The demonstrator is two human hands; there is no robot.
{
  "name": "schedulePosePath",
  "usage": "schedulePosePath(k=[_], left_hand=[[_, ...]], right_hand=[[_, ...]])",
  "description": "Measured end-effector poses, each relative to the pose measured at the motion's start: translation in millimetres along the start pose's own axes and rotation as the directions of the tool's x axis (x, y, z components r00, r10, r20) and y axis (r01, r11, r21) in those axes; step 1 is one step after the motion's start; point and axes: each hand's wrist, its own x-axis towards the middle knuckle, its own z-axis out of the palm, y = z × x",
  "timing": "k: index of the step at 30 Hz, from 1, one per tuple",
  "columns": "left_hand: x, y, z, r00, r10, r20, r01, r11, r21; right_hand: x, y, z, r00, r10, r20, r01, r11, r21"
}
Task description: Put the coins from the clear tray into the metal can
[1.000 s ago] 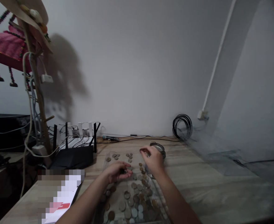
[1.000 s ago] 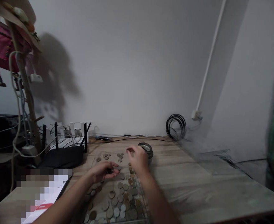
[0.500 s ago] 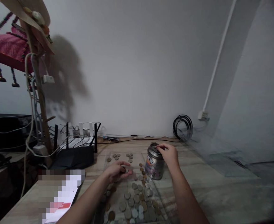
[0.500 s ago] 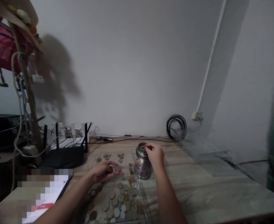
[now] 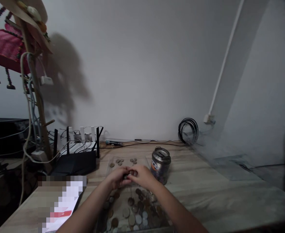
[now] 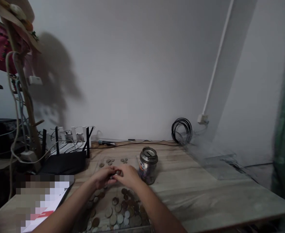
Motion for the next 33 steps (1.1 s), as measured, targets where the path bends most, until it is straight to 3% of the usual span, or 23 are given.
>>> schedulePosePath(k=[3, 9, 14, 16, 18, 19, 21, 23, 25, 27, 30, 33], left_hand=[[0, -1, -0.3, 0.999, -0.033, 0.028, 0.034, 0.999, -0.035], [-3, 5, 3.6, 0.979, -0.202, 0.017, 0.203, 0.976, -0.083], [-2, 5, 2.6, 0.968, -0.231, 0.096, 0.240, 0.966, -0.097], [-1, 4, 0.8, 0.972, -0.208, 0.109, 0.219, 0.969, -0.112], [0, 4, -0.9, 0.974, -0.191, 0.123, 0.206, 0.971, -0.118], [0, 4, -1.4, 0.973, -0.190, 0.132, 0.206, 0.972, -0.118], [0, 4, -1.8, 0.972, -0.193, 0.137, 0.209, 0.971, -0.114], [-1, 4, -1.5, 0.974, -0.189, 0.123, 0.203, 0.973, -0.113], [-1, 5, -0.9, 0.977, -0.184, 0.107, 0.195, 0.975, -0.107], [-1, 5, -0.3, 0.982, -0.171, 0.086, 0.179, 0.979, -0.095], [0, 4, -0.1, 0.984, -0.167, 0.061, 0.172, 0.982, -0.084], [2, 4, -1.9, 0.981, -0.177, 0.082, 0.185, 0.977, -0.106]], right_hand=[[0, 6, 7, 0.993, 0.061, 0.099, -0.066, 0.997, 0.045], [-3, 9, 4, 0.992, 0.094, 0.082, -0.096, 0.995, 0.025], [-2, 7, 10, 0.978, 0.138, 0.155, -0.152, 0.985, 0.079], [-1, 4, 3, 0.992, 0.115, 0.060, -0.119, 0.991, 0.063], [-2, 4, -15, 0.982, 0.066, -0.176, -0.066, 0.998, 0.008], [-3, 6, -27, 0.947, 0.045, -0.319, -0.058, 0.998, -0.033], [-8, 15, -54, 0.828, 0.028, -0.560, -0.112, 0.987, -0.115], [-13, 30, -77, 0.700, 0.088, -0.709, -0.270, 0.951, -0.149], [-17, 47, -91, 0.651, 0.186, -0.736, -0.420, 0.896, -0.144], [-19, 62, -97, 0.676, 0.276, -0.683, -0.482, 0.867, -0.128], [-19, 73, -97, 0.719, 0.326, -0.613, -0.474, 0.876, -0.091], [-18, 68, -96, 0.716, 0.273, -0.643, -0.452, 0.883, -0.128]])
